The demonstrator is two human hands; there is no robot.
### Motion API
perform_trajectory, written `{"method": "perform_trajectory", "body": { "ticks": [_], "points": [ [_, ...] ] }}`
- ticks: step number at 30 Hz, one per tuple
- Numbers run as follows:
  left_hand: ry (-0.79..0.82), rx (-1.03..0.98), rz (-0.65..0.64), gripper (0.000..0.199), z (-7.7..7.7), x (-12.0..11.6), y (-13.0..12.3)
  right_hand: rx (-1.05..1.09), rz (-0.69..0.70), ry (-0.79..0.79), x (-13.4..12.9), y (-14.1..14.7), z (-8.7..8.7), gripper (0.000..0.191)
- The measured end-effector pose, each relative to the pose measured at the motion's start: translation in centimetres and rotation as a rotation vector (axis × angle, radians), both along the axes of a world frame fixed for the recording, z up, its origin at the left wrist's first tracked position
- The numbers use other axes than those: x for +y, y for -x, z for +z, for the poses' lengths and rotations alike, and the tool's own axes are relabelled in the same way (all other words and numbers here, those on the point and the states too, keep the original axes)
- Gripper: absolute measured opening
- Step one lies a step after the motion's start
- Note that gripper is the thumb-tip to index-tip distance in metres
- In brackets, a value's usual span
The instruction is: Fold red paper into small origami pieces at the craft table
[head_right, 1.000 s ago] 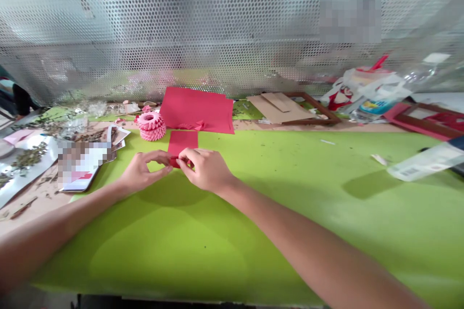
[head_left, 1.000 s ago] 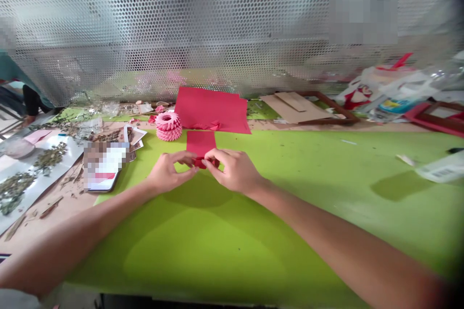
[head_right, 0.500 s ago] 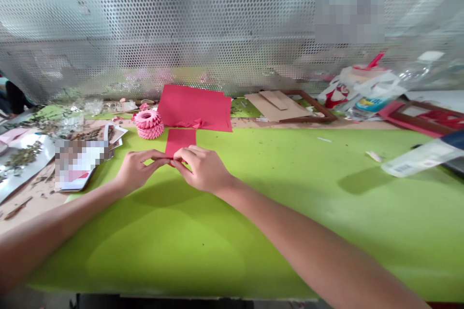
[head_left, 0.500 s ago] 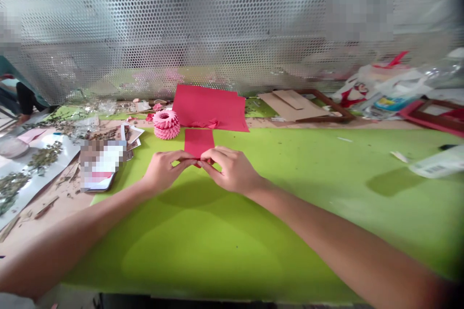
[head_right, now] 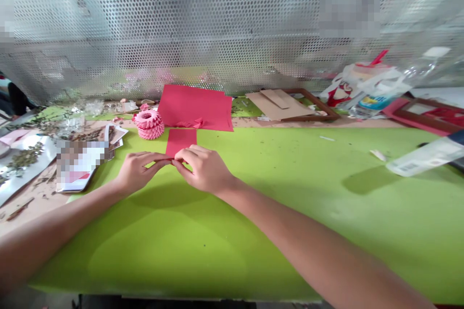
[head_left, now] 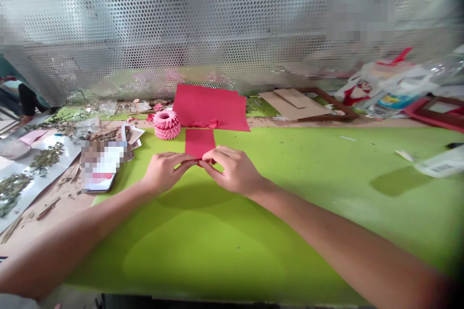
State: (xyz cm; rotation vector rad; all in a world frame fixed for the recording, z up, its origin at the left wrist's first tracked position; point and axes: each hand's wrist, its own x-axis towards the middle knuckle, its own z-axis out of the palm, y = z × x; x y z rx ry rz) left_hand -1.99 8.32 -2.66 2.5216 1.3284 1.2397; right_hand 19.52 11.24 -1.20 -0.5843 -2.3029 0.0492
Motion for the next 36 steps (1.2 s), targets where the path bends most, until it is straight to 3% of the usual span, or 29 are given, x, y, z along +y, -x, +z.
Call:
{"method": "perform_trajectory", "body": {
  "ticks": [7, 16, 21, 36],
  "points": [
    [0.088, -0.091, -0.01, 0.018, -0.1, 0.1, 0.1, -0.009, 0.036, 0.069, 0.3, -0.2, 0.0, 0.015],
    [0.176, -0.207, -0.166, 0.014, 0.6, 0.6, 0.6, -0.052, 0.244, -0.006, 1.1, -1.0, 1.0, 0.011],
    [0.169, -0.218, -0.217, 0.013, 0.8, 0.8, 0.7, -0.083, 0.252, -0.019, 1.1, -1.2, 1.1, 0.011],
    [0.241, -0.284, -0.174, 0.019, 0.8, 0.5, 0.4, -0.088, 0.223, -0.052, 1.0, -1.4, 1.3, 0.011]
  ]
}}
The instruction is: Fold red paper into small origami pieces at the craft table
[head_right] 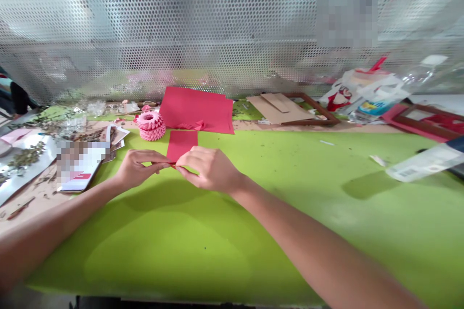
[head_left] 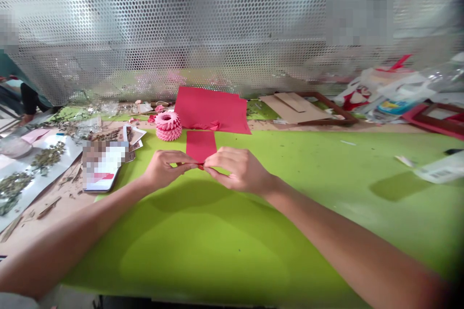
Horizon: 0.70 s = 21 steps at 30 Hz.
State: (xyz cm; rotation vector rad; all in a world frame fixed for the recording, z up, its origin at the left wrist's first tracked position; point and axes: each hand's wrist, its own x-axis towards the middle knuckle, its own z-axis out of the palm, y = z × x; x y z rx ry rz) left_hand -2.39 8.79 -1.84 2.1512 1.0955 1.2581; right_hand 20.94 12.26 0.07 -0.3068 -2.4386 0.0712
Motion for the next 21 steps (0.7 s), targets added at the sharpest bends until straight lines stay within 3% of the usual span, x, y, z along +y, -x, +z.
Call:
{"method": "perform_trajectory", "body": {
  "ticks": [3, 7, 9, 12, 21],
  "points": [
    [-0.009, -0.026, -0.004, 0.017, 0.0, 0.0, -0.1, 0.051, -0.022, 0.069, -0.2, 0.2, -0.1, 0.009],
    [0.009, -0.085, 0.036, 0.016, 0.1, -0.3, -0.2, 0.179, -0.131, 0.344, -0.8, 0.9, -0.5, 0.026],
    [0.016, -0.106, 0.04, 0.017, 0.0, -0.4, -0.4, 0.191, -0.142, 0.438, -1.1, 1.2, -0.7, 0.022],
    [0.026, -0.13, 0.026, 0.017, 0.1, -0.7, -0.6, 0.229, -0.138, 0.464, -1.2, 1.4, -0.8, 0.011],
    [0.045, -0.164, 0.039, 0.015, 0.4, -0.7, -0.8, 0.299, -0.213, 0.649, -1.2, 1.5, -0.6, 0.016]
  ]
}}
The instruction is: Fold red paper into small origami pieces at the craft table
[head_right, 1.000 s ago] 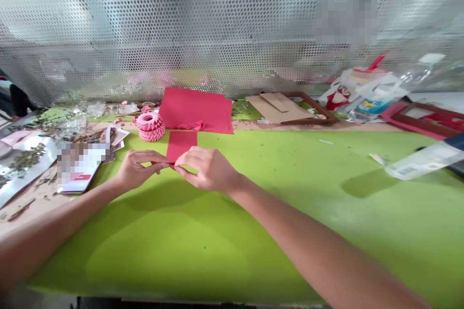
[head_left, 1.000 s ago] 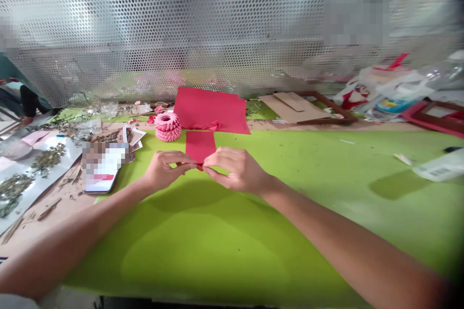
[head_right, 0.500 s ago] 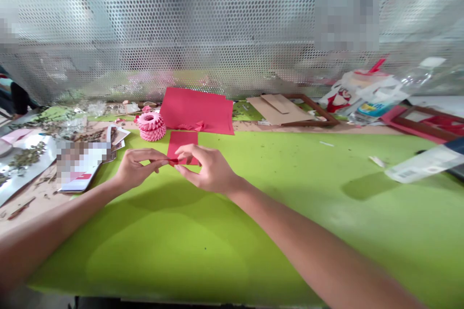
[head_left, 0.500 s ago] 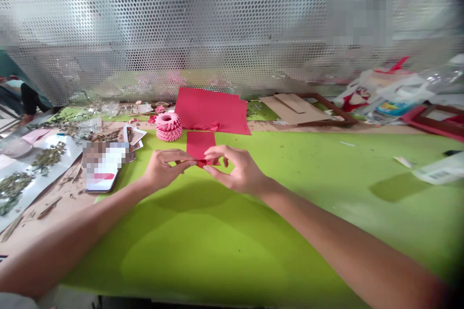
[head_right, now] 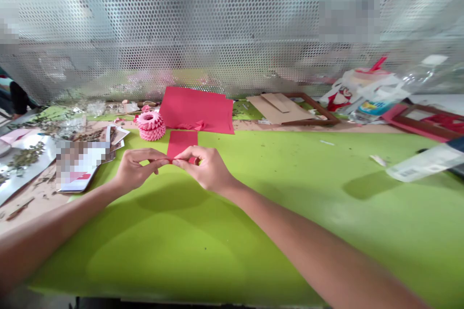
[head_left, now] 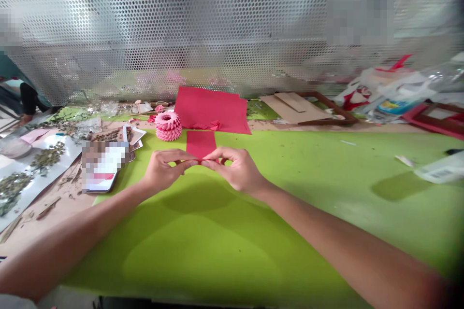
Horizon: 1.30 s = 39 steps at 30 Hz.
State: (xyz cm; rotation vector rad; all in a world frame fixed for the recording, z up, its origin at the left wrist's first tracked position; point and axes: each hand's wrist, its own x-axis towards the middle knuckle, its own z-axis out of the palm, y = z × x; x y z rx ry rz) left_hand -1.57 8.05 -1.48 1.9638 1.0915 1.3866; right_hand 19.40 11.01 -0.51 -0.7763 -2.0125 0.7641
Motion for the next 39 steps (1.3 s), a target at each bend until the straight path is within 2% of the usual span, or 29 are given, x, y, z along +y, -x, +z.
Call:
{"method": "perform_trajectory", "body": {
  "ticks": [3, 6, 12, 17, 24, 30, 39],
  "points": [
    [0.002, 0.0, -0.005, 0.013, 0.0, 0.0, 0.0, -0.001, -0.002, 0.049, 0.1, 0.1, 0.1, 0.017],
    [-0.031, 0.02, 0.015, 0.013, 0.0, 0.1, 0.2, 0.007, 0.018, 0.032, 0.3, 0.0, 0.1, 0.014],
    [-0.262, 0.161, 0.085, 0.012, -0.2, 0.6, 0.9, -0.036, 0.074, -0.236, 0.6, -0.4, 0.0, 0.01],
    [-0.358, 0.228, 0.101, 0.012, -0.8, 0.9, 1.2, -0.08, 0.088, -0.309, 0.6, -0.4, -0.3, 0.011],
    [-0.432, 0.302, 0.146, 0.013, -0.9, 1.0, 1.4, -0.099, 0.077, -0.282, 0.6, -0.5, -0.4, 0.013],
    [-0.426, 0.324, 0.162, 0.014, -0.8, 0.9, 1.4, -0.113, 0.062, -0.244, 0.6, -0.5, -0.5, 0.016],
    [-0.49, 0.399, 0.146, 0.015, -0.8, 0.9, 1.4, -0.162, 0.05, -0.113, 0.2, -0.1, -0.1, 0.02]
  ]
}}
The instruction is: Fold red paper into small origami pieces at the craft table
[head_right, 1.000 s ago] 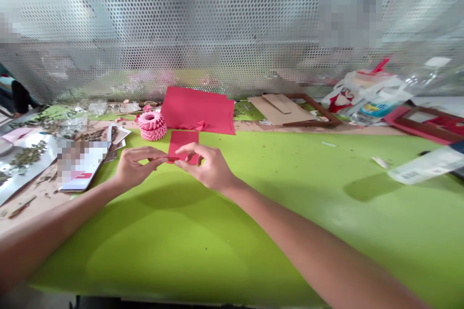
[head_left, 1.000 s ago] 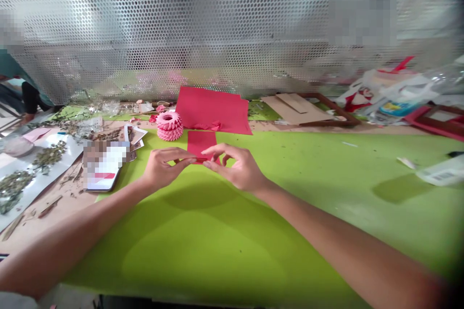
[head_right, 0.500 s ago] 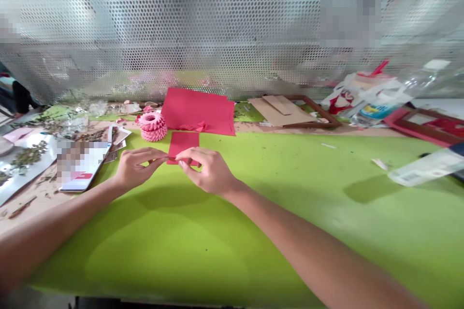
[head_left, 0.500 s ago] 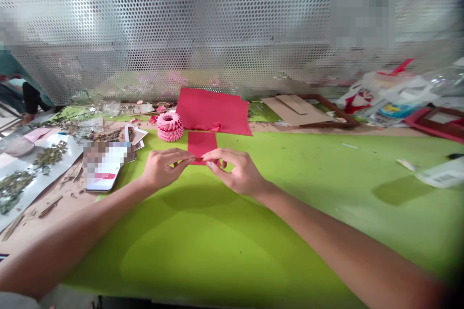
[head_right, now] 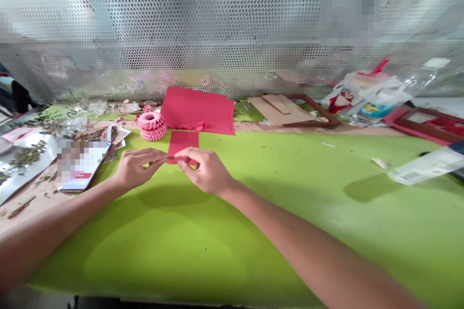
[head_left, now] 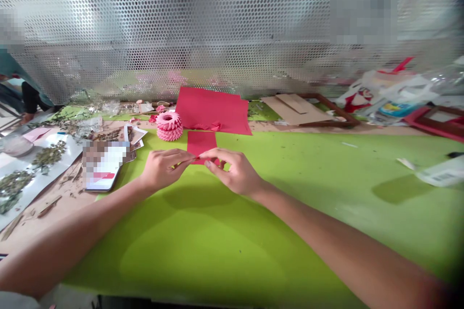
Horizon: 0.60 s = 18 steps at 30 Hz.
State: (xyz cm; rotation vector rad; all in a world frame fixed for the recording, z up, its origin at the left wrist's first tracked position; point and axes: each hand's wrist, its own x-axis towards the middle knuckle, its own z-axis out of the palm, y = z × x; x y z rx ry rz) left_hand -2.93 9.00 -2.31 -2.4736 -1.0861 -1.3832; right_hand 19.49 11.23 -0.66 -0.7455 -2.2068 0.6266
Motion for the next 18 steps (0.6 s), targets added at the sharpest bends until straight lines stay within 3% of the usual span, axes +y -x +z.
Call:
{"method": "perform_trajectory", "body": {
  "ticks": [8, 10, 18],
  "points": [
    [-0.025, 0.109, 0.092, 0.015, 0.2, 0.6, 0.6, -0.316, -0.174, -0.197, 1.1, -0.7, -0.5, 0.026],
    [-0.01, 0.07, 0.093, 0.014, 0.3, 0.6, 0.7, -0.356, -0.199, -0.174, 1.5, -0.9, -0.6, 0.03],
    [0.274, -0.351, 0.022, 0.011, 0.8, -0.7, -1.3, 0.077, -0.099, 0.173, -0.1, 0.5, -0.1, 0.028]
  ]
}}
